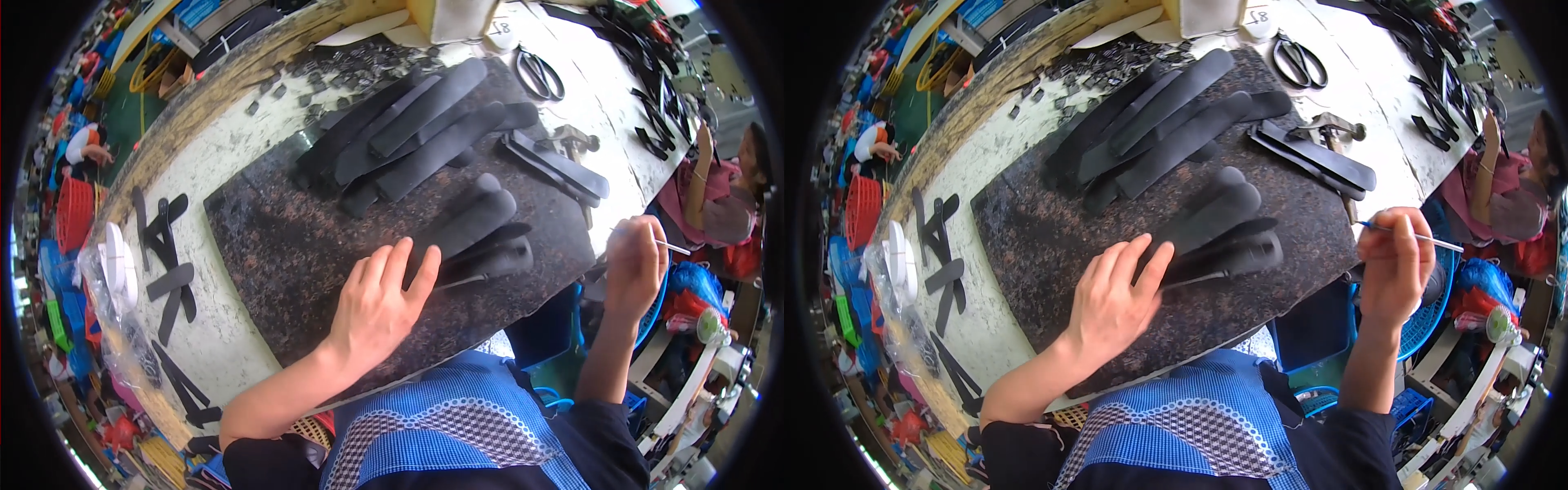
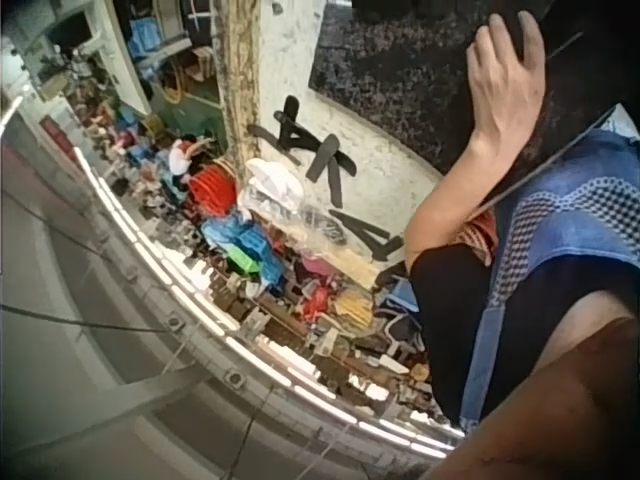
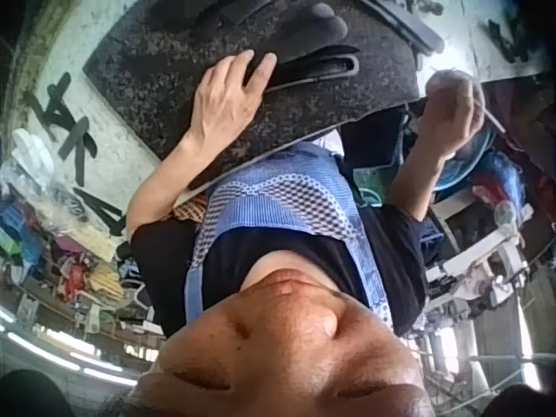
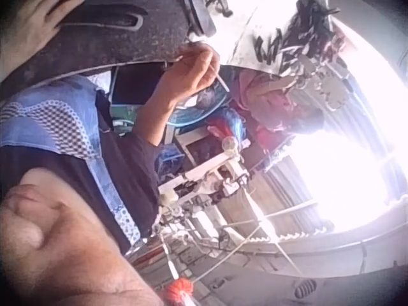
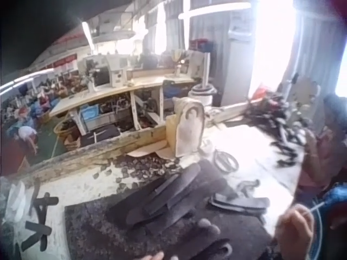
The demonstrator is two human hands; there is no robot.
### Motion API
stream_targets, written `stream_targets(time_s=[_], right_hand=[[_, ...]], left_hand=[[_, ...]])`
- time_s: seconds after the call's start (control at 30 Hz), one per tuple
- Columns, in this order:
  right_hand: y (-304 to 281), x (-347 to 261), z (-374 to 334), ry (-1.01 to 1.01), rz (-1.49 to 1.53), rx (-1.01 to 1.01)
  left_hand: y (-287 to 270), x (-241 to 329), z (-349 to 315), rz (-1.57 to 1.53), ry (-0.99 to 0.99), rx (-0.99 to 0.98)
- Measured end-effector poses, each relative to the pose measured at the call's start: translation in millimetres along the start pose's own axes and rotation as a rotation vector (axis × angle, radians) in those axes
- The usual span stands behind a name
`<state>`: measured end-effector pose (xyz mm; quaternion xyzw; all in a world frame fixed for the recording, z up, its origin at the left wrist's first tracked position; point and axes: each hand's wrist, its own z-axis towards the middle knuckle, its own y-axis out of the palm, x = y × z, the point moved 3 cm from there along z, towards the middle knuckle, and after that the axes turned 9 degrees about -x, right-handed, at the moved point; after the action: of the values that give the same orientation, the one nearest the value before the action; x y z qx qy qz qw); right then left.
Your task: Sort and prepare shoe upper components at a factory workbench.
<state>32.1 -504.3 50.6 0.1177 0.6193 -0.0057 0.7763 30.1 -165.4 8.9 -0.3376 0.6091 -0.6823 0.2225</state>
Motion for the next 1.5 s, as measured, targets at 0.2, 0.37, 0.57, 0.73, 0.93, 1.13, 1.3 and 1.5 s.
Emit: stream_targets(time_s=[0.2, 0.37, 0.57, 0.73, 0.93, 1.13, 1.3, 1.5], right_hand=[[-33.3, -5.7, -31.7, -0.017, 0.03, 0.024], [-45.6, -18.7, -28.7, -0.166, 0.077, 0.073], [-37.7, -8.1, -28.3, -0.149, 0.01, 0.068], [-36.6, -2.3, -27.5, -0.076, 0.022, 0.077], [4.9, 8.6, -7.9, 0.022, 0.024, -0.023], [38.7, 17.9, -9.3, 0.171, -0.061, -0.187], [88.0, 24.8, -12.1, 0.26, -0.144, -0.491], [167.5, 57.0, -3.8, 0.171, -0.354, -0.767]], left_hand=[[-9.8, -5.0, 49.5, -0.159, 0.09, 0.143], [-23.4, 28.6, 133.6, 0.055, 0.187, 0.443], [38.6, 28.8, 160.5, -0.082, 0.279, 0.286], [-8.2, -71.1, 111.3, -0.003, -0.184, 0.155], [-33.2, -85.0, 80.1, 0.07, -0.002, 0.244], [-2.0, -20.2, -17.9, -0.041, 0.002, 0.021], [-16.7, -19.9, -48.8, -0.386, -0.086, 0.175], [-10.9, -31.4, -41.0, -0.266, -0.164, 0.392]])
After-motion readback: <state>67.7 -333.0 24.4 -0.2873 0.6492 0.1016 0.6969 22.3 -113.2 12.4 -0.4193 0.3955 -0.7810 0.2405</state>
